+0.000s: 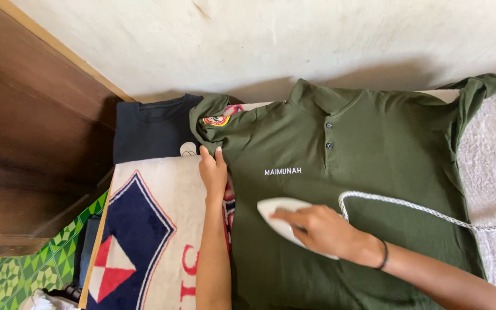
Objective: Ironing and smoothing a green polo shirt and a black t-shirt on a flat surface.
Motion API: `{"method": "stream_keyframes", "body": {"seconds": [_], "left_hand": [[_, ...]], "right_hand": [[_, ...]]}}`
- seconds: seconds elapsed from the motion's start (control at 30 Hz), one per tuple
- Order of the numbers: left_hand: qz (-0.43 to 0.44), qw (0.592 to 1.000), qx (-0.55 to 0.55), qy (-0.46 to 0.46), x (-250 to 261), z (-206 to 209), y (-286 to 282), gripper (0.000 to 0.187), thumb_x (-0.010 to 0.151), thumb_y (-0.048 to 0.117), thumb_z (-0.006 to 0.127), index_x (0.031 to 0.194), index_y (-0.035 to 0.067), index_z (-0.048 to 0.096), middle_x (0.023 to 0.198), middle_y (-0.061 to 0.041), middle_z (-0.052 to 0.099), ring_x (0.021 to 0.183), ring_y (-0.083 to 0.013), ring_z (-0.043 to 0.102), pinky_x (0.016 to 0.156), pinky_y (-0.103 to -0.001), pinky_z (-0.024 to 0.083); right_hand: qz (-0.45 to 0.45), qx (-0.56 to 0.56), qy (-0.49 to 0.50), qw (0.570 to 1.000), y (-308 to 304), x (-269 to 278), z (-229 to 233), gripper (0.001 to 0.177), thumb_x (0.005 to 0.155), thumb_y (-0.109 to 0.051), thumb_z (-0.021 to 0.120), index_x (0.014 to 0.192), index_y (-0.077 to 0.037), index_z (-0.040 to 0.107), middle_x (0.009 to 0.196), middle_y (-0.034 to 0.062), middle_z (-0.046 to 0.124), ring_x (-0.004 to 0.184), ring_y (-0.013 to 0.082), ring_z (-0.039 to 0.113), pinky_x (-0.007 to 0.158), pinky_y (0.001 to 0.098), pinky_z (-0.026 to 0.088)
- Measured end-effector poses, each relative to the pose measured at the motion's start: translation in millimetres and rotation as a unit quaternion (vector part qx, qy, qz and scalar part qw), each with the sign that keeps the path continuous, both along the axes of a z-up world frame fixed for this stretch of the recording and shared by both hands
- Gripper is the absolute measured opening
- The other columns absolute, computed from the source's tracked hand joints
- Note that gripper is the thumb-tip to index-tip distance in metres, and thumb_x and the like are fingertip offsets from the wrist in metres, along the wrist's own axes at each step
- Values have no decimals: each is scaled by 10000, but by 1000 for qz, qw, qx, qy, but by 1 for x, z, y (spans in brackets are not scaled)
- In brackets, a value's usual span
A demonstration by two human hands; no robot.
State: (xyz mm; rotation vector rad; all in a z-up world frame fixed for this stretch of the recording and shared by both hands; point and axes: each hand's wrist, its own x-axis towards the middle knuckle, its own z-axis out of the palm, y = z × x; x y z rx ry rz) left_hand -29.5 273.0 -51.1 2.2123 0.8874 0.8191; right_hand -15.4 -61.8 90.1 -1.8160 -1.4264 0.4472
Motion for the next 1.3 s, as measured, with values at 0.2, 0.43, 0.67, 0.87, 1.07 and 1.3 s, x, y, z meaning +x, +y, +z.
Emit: {"method": "stream_keyframes", "body": {"seconds": [0.2,0.43,0.67,0.87,1.07,1.3], "left_hand": [[5,1000,-4,5,0,-6,4,362,1041,294,606,1136,-39,501,713,-222,636,655,-423,619,614,-493,461],[-13,999,-50,-7,-1,-1,4,355,1012,292,625,1143,-13,500,649,-197,611,580,-376,591,596,-470,447],[-23,996,17,-80,3,-33,20,302,1038,243,625,1126,-12,491,770,-191,660,704,-386,626,619,-464,463],[-9,995,-99,-26,-7,-10,17,285,1042,235,633,1078,-15,500,730,-229,611,643,-365,598,648,-440,459],[-62,988,-93,-108,-8,-5,19,255,1016,203,635,1145,7,534,842,-181,693,693,-298,637,696,-384,515],[-97,982,-83,-140,-8,-4,18,220,1037,185,620,1128,7,529,884,-166,708,753,-257,667,722,-368,519]], "right_hand": [[-285,4,-127,950,71,89,-40,419,889,-72,591,1280,-177,699,731,208,688,630,408,671,612,518,555],[-313,20,173,934,115,159,-18,564,831,15,536,1371,-109,637,731,205,702,469,242,650,511,385,573],[-60,-35,303,950,71,62,-6,611,823,-25,603,1426,-125,595,814,47,730,460,64,543,436,282,494],[179,170,135,959,50,-35,-12,522,874,5,569,1369,-149,631,1096,134,762,853,239,749,788,363,602],[-13,-40,-24,999,71,-2,-27,585,773,-27,651,1330,-205,671,824,186,739,673,372,709,679,482,579],[-26,40,115,992,93,51,-1,580,819,-11,563,1364,-198,630,827,150,707,579,253,682,541,375,576]]}}
